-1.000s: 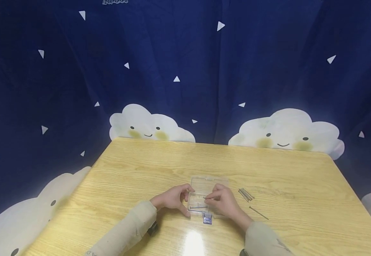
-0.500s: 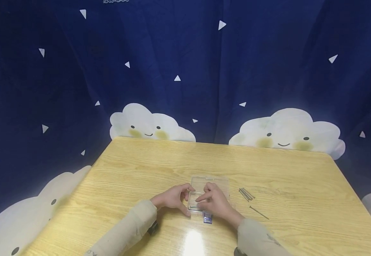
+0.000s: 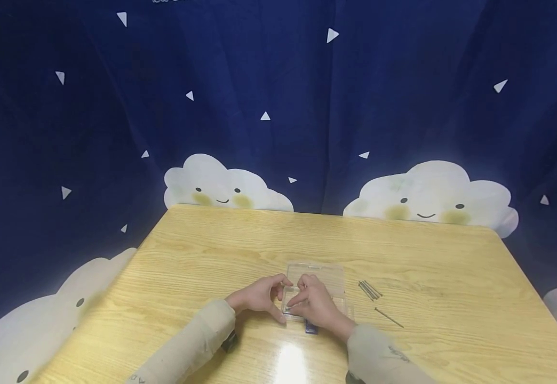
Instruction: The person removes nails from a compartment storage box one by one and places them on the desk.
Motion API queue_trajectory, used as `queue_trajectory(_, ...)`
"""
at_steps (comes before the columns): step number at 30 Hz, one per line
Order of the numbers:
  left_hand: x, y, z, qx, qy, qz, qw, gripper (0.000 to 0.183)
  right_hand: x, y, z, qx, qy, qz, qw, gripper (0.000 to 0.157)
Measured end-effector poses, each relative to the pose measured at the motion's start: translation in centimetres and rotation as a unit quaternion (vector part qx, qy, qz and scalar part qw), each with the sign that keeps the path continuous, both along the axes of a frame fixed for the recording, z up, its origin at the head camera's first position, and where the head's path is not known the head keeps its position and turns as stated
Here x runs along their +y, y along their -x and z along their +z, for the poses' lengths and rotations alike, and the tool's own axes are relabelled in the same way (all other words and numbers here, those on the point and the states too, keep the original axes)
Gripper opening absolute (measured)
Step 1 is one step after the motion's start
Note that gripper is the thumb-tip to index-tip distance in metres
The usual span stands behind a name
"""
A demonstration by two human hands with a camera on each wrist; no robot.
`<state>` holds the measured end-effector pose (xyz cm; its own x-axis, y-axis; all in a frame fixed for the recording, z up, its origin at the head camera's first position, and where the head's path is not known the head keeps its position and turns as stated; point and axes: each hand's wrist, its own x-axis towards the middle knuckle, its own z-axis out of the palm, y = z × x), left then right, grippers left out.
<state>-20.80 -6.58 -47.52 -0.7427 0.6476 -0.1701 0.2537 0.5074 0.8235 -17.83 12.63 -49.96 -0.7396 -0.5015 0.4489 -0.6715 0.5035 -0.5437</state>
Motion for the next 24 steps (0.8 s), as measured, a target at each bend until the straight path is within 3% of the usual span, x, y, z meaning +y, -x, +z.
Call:
queue_trajectory(12, 0.01, 0.13, -0.28, -0.006, 0.005, 0.002, 1.0000, 0.066, -0.62, -0.42, -0.02, 0.000, -0.084, -0.044, 0.995, 0.012)
queue_trajectory(24, -0.02, -0.02, -0.19, -0.002, -0.010, -0.004, 0.9999, 0.067, -1.02, -0.46, 0.52, 0.011, -0.108, -0.047, 0.993, 0.013)
